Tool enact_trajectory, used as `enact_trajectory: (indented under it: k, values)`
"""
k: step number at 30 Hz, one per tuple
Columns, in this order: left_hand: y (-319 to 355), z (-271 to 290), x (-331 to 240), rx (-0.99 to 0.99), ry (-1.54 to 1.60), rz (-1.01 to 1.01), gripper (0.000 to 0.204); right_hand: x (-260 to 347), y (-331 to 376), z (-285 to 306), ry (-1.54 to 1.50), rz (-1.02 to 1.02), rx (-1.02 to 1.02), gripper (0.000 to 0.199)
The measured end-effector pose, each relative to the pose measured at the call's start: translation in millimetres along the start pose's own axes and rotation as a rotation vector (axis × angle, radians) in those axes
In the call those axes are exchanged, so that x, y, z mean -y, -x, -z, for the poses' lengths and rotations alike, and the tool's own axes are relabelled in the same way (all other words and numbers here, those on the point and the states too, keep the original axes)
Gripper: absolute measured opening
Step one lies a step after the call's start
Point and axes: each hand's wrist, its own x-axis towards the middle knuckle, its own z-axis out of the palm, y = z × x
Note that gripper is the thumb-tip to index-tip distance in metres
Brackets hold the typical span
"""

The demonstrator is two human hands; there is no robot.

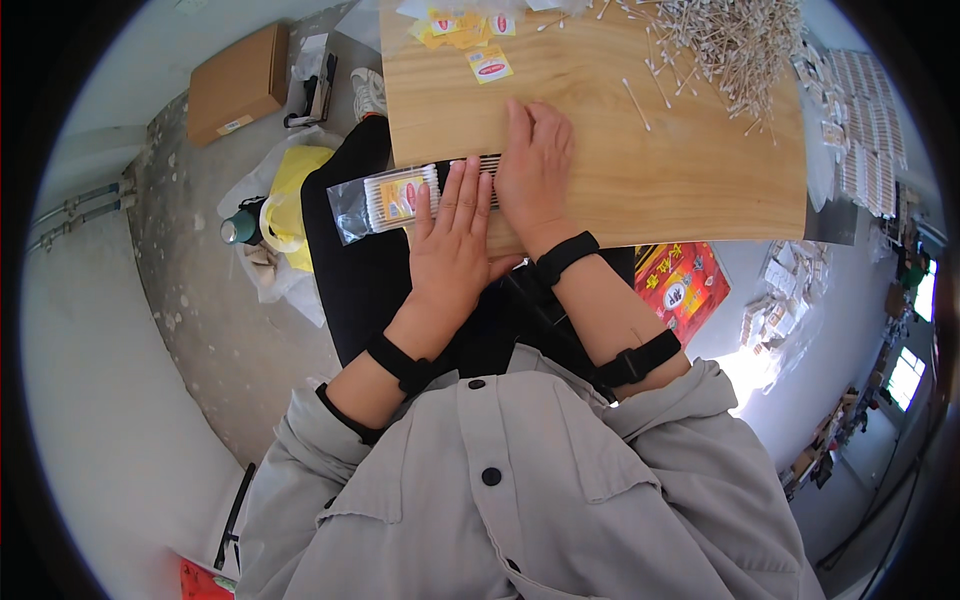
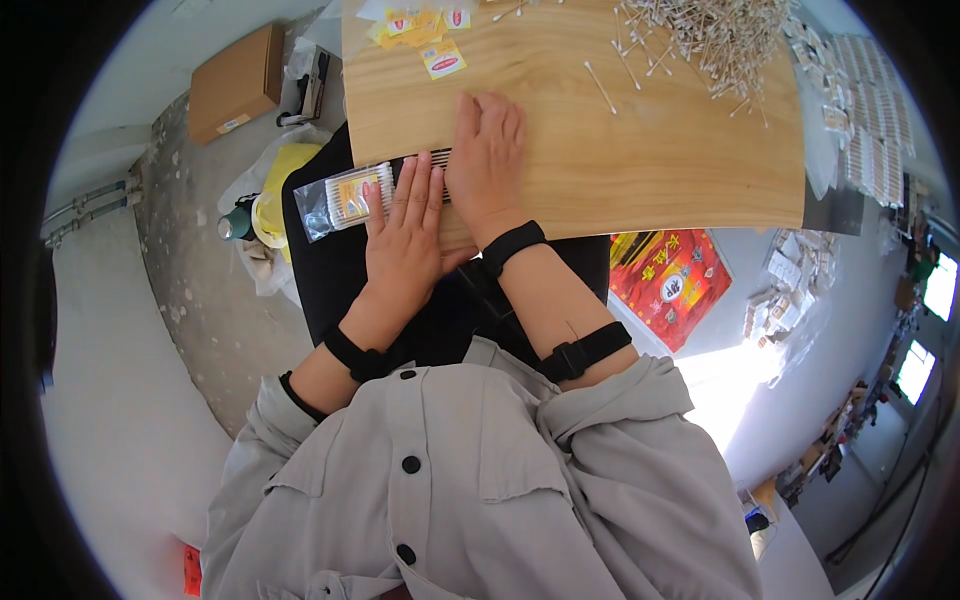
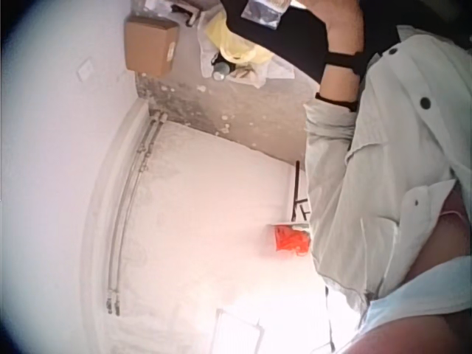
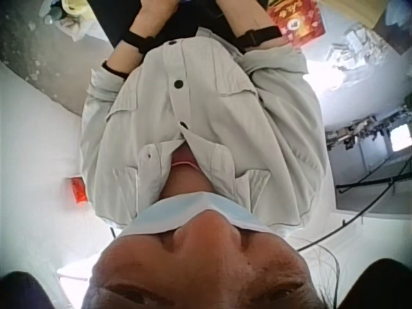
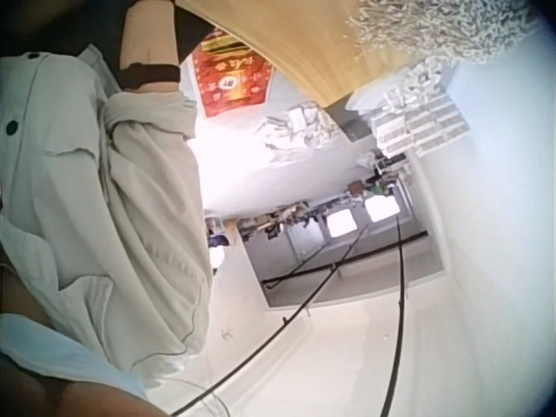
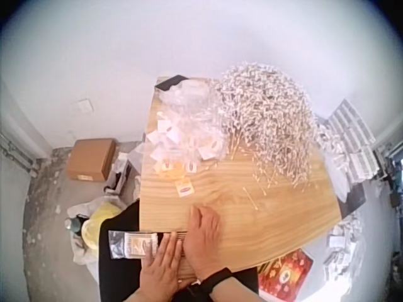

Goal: The person sits on the floor and packs cotton swabs into small plastic sleeves. They gather swabs from a large pile on a wooden board, align them, and insert them into the packaging. The person then seals the packages and places them aside.

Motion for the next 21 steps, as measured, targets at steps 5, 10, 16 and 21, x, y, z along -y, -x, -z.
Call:
enact_trajectory:
  k: [5, 10, 16, 21]
  values:
    - [1.1, 6.3, 3.4, 0.048, -0.079, 0.000, 0.102, 7.7, -1.2, -1.6, -0.058, 0.001, -0.001, 0.036]
    - [8.3, 39.2, 18.9, -0.148, 0.102, 0.012, 0.086, 11.7, -2.0, -0.7, -0.081, -0.016, 0.016, 0.035]
    - [25.3, 20.3, 104.8, -0.528, 0.806, 0.628, 0.052, 13.3, -1.2, -1.6, -0.065, -0.017, 0.034, 0.037]
    - [9.1, 0.6, 110.2, -0.530, 1.359, 0.867, 0.032, 15.9, -3.7, -0.6, -0.044, -0.009, 0.029, 0.038]
